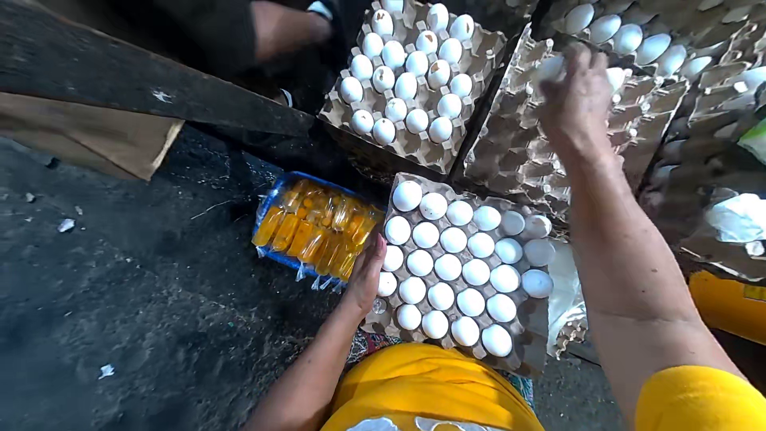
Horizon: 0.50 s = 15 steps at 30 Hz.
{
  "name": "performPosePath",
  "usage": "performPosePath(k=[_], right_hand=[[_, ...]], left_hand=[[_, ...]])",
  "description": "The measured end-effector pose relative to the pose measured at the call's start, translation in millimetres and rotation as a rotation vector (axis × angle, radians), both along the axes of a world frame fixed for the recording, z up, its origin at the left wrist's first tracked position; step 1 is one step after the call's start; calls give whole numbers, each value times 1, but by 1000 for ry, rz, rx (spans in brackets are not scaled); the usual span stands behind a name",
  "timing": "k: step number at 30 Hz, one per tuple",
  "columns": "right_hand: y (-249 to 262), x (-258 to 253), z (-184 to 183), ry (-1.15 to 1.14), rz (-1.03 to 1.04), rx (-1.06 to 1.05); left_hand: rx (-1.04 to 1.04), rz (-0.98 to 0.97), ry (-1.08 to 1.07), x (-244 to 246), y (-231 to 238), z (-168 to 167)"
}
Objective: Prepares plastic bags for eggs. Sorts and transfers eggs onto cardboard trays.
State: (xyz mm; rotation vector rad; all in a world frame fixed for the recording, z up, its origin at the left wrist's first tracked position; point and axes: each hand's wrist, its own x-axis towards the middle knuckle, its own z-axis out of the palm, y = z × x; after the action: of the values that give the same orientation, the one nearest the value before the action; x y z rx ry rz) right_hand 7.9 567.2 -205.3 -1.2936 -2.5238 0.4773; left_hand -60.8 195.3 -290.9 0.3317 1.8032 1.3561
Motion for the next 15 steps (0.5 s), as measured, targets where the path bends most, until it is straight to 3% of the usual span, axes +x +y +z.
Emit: performPosePath(k=[3, 8, 12, 15], right_hand=[[-37, -47, 3, -24, 185, -10], [-64, -117, -25, -236, 399, 66], [-62, -134, -39, -366, 438, 74], [-50, -128, -39, -277, 431, 63]], left_hand=[[-5, -6, 6, 1, 0, 2], [-15, 12, 11, 2, 1, 4], [3, 19, -16, 1, -1, 0], [20, 2, -6, 0, -1, 0]])
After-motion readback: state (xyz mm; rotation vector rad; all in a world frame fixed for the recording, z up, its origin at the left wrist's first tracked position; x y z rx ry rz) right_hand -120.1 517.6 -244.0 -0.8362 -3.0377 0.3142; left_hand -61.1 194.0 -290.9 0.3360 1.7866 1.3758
